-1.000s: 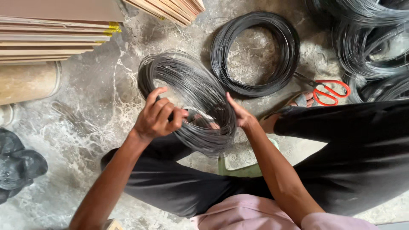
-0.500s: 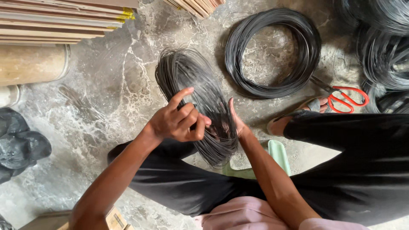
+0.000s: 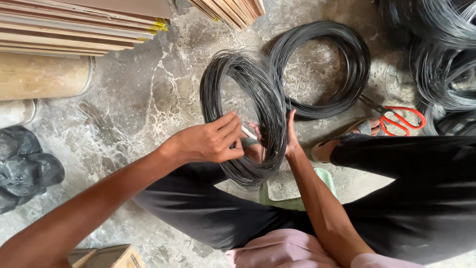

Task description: The person sits on a stool and handles coils of black wire, weighing them on a hanging scale and then cutting them into smaller loops using red-handled shears. The person arranges the cut wire loops on the floor.

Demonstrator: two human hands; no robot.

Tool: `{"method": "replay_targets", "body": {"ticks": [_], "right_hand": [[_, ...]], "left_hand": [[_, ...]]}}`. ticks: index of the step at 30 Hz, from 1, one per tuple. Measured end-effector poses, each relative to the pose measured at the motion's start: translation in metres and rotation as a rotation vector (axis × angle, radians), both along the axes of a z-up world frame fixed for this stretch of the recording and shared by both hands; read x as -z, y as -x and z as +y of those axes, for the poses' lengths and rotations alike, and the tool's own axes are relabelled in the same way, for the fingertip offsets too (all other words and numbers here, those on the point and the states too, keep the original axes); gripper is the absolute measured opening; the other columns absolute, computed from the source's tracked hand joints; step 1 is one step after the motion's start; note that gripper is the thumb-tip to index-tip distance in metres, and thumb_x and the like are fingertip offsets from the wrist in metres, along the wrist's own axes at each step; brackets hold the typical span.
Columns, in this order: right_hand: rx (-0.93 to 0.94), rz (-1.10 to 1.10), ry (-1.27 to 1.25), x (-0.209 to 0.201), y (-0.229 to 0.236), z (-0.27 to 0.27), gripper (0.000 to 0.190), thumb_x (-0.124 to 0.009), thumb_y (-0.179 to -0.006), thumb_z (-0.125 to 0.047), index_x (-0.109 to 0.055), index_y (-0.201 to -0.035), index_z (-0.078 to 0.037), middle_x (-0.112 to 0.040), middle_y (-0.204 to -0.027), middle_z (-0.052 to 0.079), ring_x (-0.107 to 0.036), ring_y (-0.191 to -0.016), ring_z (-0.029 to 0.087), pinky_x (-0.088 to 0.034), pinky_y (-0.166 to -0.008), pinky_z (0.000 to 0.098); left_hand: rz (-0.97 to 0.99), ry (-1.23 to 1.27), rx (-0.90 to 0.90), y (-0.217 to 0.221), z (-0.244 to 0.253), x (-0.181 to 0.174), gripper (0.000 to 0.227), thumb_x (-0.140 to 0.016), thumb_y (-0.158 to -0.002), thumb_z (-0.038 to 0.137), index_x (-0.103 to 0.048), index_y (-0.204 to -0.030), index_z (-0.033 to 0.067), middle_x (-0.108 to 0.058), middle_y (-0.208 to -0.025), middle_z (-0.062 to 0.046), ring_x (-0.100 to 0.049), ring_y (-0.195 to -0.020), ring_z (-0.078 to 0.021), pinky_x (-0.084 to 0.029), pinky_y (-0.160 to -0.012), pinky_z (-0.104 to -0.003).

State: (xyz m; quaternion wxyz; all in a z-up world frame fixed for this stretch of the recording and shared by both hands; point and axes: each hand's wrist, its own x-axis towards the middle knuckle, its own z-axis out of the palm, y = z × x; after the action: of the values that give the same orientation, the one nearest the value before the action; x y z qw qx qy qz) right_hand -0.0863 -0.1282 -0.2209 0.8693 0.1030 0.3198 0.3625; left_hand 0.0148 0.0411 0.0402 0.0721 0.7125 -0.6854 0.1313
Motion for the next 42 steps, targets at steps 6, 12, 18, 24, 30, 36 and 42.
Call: {"method": "replay_targets", "body": {"ticks": [6,12,18,24,30,36,42], "right_hand": [[0.112,-0.115,0.098,0.031,-0.005,-0.018,0.097,-0.052,-0.066,-0.067,-0.038,-0.13,0.005,-0.042,-0.132,0.027,-0.041,-0.122,0.039,-0.017,-0.103,0.0628],[0.017,-0.183,0.465,0.067,-0.015,-0.024,0.057,-0.062,-0.072,-0.017,-0.044,-0.122,0.004,-0.053,-0.119,0.018,-0.054,-0.109,0.028,-0.036,-0.097,0.0504],[-0.2,-0.278,0.967,0.075,-0.052,0.001,0.046,-0.078,-0.055,-0.008,-0.058,-0.095,0.002,-0.059,-0.081,0.013,-0.059,-0.075,0.027,-0.047,-0.07,0.0428],[-0.325,-0.467,1.198,0.071,-0.07,0.054,0.059,-0.08,-0.051,-0.006,-0.058,-0.105,-0.005,-0.061,-0.092,0.011,-0.057,-0.089,0.023,-0.047,-0.08,0.0388],[-0.579,-0.477,1.362,0.079,-0.078,0.102,0.067,-0.078,-0.064,-0.012,-0.045,-0.121,-0.008,-0.056,-0.112,0.02,-0.053,-0.11,0.034,-0.043,-0.092,0.0431],[-0.742,-0.415,1.382,0.102,-0.088,0.113,0.049,-0.073,-0.072,-0.013,-0.042,-0.109,-0.003,-0.057,-0.102,0.021,-0.055,-0.102,0.032,-0.044,-0.088,0.0426],[-0.887,-0.361,1.393,0.137,-0.078,0.126,0.05,-0.072,-0.076,-0.032,-0.041,-0.106,-0.008,-0.06,-0.105,0.021,-0.056,-0.107,0.035,-0.047,-0.089,0.0423]], "left_hand": [[0.047,-0.191,-0.002,0.001,0.048,0.028,0.008,-0.053,-0.078,0.003,-0.051,-0.078,0.01,-0.055,-0.059,-0.016,-0.057,-0.06,-0.0291,-0.047,-0.077,-0.045],[0.055,-0.673,-0.091,-0.019,0.082,0.043,0.021,-0.06,-0.078,0.01,-0.045,-0.09,0.0177,-0.066,-0.069,-0.006,-0.062,-0.07,-0.02,-0.042,-0.09,-0.041],[0.065,-0.69,-0.19,-0.025,0.167,0.161,0.012,-0.065,-0.069,0.013,-0.055,-0.074,0.0182,-0.065,-0.065,-0.004,-0.058,-0.069,-0.0179,-0.036,-0.095,-0.043],[0.03,-0.702,-0.378,-0.027,0.231,0.28,0.004,-0.066,-0.067,0.014,-0.063,-0.064,0.0153,-0.063,-0.068,-0.004,-0.053,-0.079,-0.0208,-0.031,-0.1,-0.043],[-0.03,-0.99,-0.585,-0.028,0.256,0.344,0.01,-0.057,-0.081,0.014,-0.064,-0.088,0.0124,-0.059,-0.097,-0.006,-0.046,-0.107,-0.0219,-0.017,-0.113,-0.044],[0.01,-1.145,-0.679,-0.023,0.258,0.37,0.026,-0.043,-0.09,0.024,-0.059,-0.109,0.0182,-0.053,-0.119,0.001,-0.032,-0.126,-0.0181,-0.004,-0.117,-0.041],[0.19,-1.223,-0.839,-0.015,0.251,0.383,0.039,-0.044,-0.092,0.02,-0.035,-0.129,0.0128,-0.03,-0.138,-0.011,-0.019,-0.135,-0.0246,-0.005,-0.116,-0.04]]}}
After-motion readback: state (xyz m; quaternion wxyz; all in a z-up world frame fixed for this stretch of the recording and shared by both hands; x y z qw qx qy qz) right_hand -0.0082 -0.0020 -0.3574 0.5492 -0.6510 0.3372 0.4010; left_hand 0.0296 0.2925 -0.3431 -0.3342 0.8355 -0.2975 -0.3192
